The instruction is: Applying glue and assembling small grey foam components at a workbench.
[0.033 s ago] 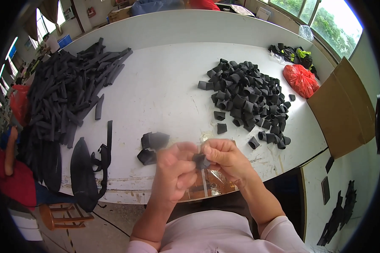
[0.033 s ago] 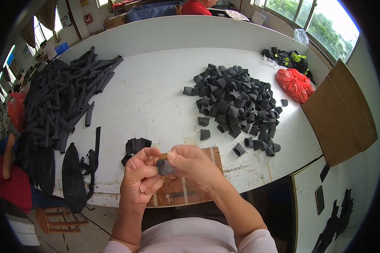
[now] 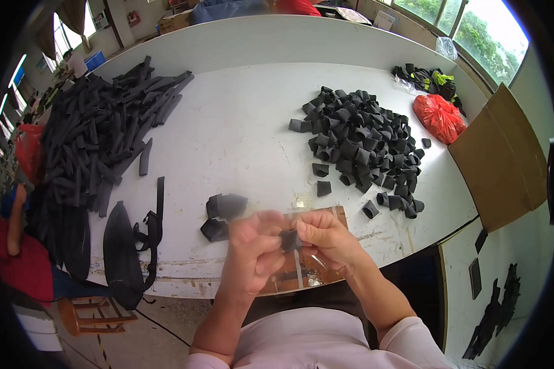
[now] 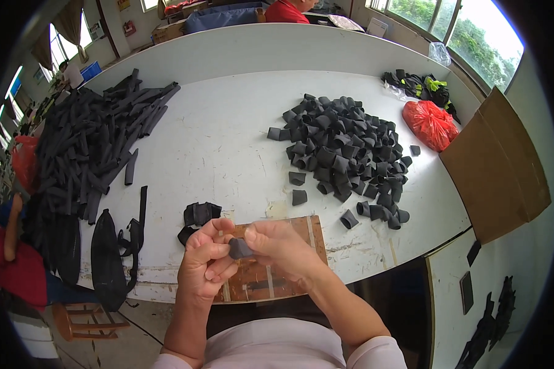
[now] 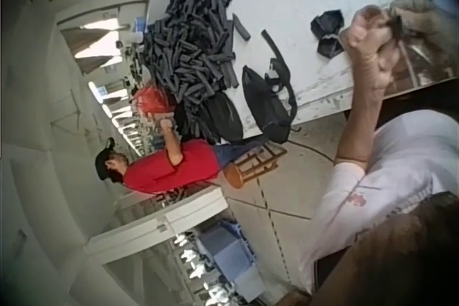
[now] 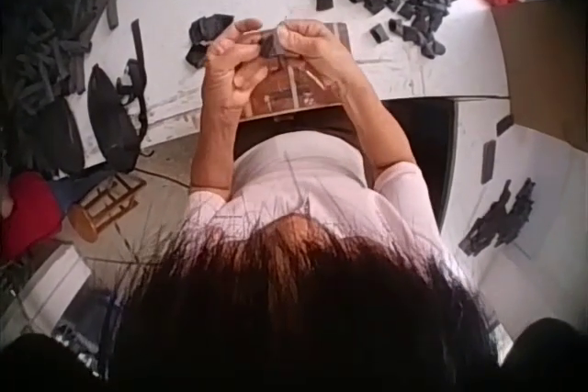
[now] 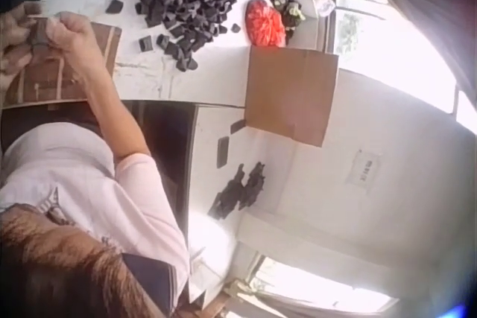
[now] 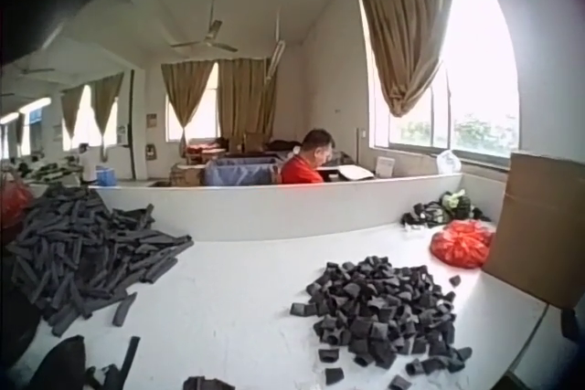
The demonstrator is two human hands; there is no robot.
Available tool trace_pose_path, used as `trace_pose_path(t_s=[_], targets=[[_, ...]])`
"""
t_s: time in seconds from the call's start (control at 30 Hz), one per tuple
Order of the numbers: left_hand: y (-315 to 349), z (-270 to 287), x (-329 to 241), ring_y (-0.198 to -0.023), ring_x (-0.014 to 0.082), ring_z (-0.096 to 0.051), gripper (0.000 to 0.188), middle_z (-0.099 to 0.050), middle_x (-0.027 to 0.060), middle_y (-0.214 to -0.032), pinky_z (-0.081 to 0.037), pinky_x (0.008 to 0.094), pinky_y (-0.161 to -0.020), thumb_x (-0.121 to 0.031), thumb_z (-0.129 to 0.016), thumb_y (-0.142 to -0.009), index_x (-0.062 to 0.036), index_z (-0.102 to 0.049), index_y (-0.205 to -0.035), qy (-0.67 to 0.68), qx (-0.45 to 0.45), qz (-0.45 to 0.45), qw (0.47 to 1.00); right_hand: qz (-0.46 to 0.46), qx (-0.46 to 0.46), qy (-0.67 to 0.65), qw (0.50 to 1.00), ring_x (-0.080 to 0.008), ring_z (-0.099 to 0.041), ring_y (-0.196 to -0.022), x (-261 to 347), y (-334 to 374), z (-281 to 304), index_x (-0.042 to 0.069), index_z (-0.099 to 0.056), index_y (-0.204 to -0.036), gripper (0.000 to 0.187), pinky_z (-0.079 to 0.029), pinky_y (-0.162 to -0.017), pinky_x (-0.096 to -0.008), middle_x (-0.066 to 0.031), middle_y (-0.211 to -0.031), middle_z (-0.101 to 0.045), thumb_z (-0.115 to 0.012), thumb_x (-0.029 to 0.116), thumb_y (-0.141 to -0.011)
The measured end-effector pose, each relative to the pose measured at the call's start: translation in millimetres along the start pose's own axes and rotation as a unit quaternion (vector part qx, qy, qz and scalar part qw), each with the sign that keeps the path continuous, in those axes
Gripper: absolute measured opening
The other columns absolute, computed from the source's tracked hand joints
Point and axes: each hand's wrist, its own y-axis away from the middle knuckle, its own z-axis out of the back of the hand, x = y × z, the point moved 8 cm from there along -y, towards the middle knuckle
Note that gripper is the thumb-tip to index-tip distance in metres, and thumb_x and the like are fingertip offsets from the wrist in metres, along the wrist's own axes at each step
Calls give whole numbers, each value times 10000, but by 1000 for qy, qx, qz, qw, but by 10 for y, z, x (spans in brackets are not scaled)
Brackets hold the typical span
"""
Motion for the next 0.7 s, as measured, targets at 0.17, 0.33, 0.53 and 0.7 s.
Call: trace_pose_path(t_s=[0.17,0.33,0.53,0.7], targets=[[89,43,-53,-475,47,-416,309,-559,81,-808,-331,176,-415,-5,-521,-795,-3,-450,-1096,-115,4,-91,989,61,-1,32,998,-42,-376,-581,44,56,-60,56,-561,-800,211,-316,-491,-182,59,-636,-443,-541,254,-870],[242,-314,-399,-926,155,-513,340,-572,117,-930,-408,237,-784,-102,-598,-805,25,-502,-1105,-529,31,-372,762,352,-175,370,842,-190,-509,-688,552,431,-92,-12,-531,-911,362,-424,-586,-284,-91,-765,-518,-596,330,-809],[213,-247,-331,-869,192,-509,129,-567,106,-888,-397,314,-811,-69,-605,-793,-12,-580,-906,-355,38,-343,869,394,-155,452,785,-245,-516,-703,656,521,-396,20,-543,-933,349,-425,-583,-315,-110,-821,-531,-728,142,-663],[141,-36,-286,-845,206,-482,89,-542,77,-842,-376,340,-822,-116,-571,-827,-33,-567,-859,-37,46,-273,960,372,-175,427,805,-236,-516,-674,710,504,-419,17,-572,-841,229,-411,-536,-308,-83,-737,-533,-701,55,-656]])
